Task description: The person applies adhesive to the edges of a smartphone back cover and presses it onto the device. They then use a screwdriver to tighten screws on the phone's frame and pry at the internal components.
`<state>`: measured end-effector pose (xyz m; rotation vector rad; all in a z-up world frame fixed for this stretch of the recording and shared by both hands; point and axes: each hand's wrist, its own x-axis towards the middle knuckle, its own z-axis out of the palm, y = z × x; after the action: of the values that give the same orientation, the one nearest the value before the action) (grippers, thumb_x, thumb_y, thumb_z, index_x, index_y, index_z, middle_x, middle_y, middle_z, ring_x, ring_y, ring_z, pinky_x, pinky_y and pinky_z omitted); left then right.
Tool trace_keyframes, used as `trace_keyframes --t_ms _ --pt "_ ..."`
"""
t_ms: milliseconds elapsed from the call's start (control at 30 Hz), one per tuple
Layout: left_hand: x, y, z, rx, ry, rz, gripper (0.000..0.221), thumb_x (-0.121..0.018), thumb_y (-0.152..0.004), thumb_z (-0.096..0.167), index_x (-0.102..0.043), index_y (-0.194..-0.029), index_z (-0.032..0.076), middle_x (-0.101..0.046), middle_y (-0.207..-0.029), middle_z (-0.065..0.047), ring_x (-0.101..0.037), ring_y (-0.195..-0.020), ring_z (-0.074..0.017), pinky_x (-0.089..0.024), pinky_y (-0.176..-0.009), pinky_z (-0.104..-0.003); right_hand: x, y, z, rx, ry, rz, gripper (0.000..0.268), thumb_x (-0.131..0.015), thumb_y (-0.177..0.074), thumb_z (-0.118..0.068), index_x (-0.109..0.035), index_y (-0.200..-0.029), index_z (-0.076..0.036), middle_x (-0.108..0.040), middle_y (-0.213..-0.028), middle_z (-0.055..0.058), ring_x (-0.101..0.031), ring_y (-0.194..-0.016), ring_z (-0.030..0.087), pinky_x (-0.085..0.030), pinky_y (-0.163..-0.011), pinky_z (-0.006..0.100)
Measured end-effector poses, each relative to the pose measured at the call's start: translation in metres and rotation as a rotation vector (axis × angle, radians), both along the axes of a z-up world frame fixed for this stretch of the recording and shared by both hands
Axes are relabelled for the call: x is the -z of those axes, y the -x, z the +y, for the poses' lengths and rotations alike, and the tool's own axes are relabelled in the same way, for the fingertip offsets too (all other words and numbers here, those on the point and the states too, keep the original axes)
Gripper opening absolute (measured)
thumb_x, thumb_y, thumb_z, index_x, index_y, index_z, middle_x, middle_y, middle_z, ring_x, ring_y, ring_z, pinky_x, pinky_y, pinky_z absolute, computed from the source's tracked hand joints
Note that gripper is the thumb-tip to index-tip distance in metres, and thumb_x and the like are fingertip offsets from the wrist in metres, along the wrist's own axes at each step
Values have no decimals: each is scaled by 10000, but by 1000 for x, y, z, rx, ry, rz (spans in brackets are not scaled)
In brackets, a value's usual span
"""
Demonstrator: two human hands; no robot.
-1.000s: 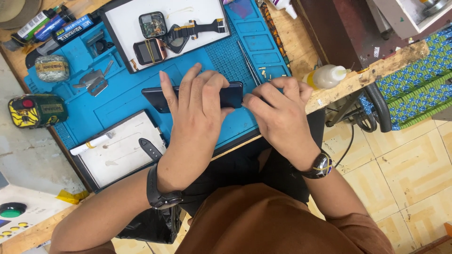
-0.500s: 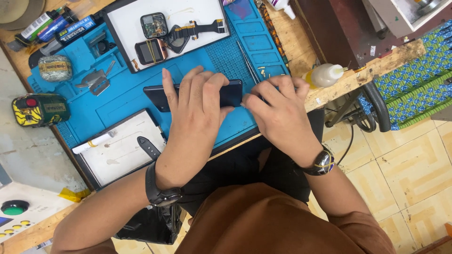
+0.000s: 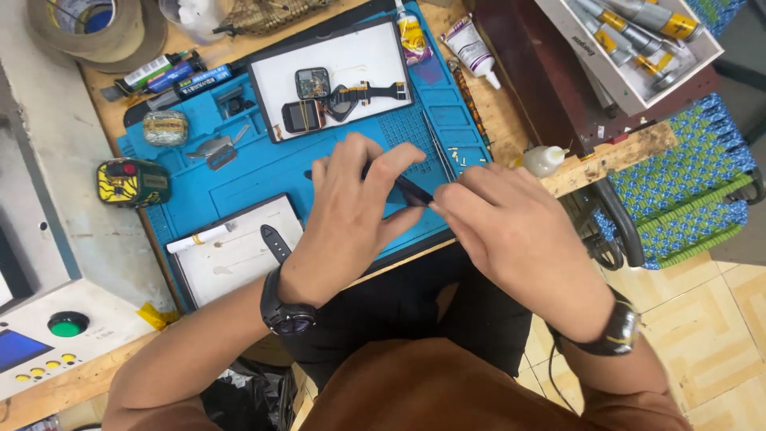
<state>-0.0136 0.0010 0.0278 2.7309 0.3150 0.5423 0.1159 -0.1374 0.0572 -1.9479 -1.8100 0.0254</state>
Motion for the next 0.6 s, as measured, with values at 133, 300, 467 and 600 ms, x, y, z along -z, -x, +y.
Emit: trace_keyframes --t_ms 133,300,467,600 --pt "9 2 -3 77 182 -157 458 -728 -897 182 -408 -1223 159 -343 -953 -101 -395 -869 -262 -334 -698 -378 -32 1 0 -23 154 -280 80 -545 -942 -106 -489 -887 -90 -432 -706 55 -450 -576 266 -397 -512 395" --pt "13 1 -6 83 341 -271 350 -702 -896 138 -466 -1153 102 -291 -960 -112 -388 -862 -273 -405 -726 -374 -47 5 11 -59 266 -388 187 -551 -787 41 -489 -872 -114 -447 -689 34 -479 -546 246 -402 -434 399" --pt "8 0 -8 4 472 -335 283 -698 -867 108 -502 -1071 118 -339 -1001 -110 -450 -904 -238 -417 -781 -323 -42 7 16 3 257 -381 159 -561 -835 -22 -499 -931 -132 -469 -744 32 -518 -640 263 -419 -364 411" --pt "4 0 -5 -19 516 -368 267 -677 -866 113 -489 -1055 106 -344 -1064 -113 -477 -987 -262 -512 -809 -363 -31 4 24 -100 111 -199 210 -535 -803 114 -496 -919 -56 -460 -764 84 -465 -655 284 -407 -523 399"
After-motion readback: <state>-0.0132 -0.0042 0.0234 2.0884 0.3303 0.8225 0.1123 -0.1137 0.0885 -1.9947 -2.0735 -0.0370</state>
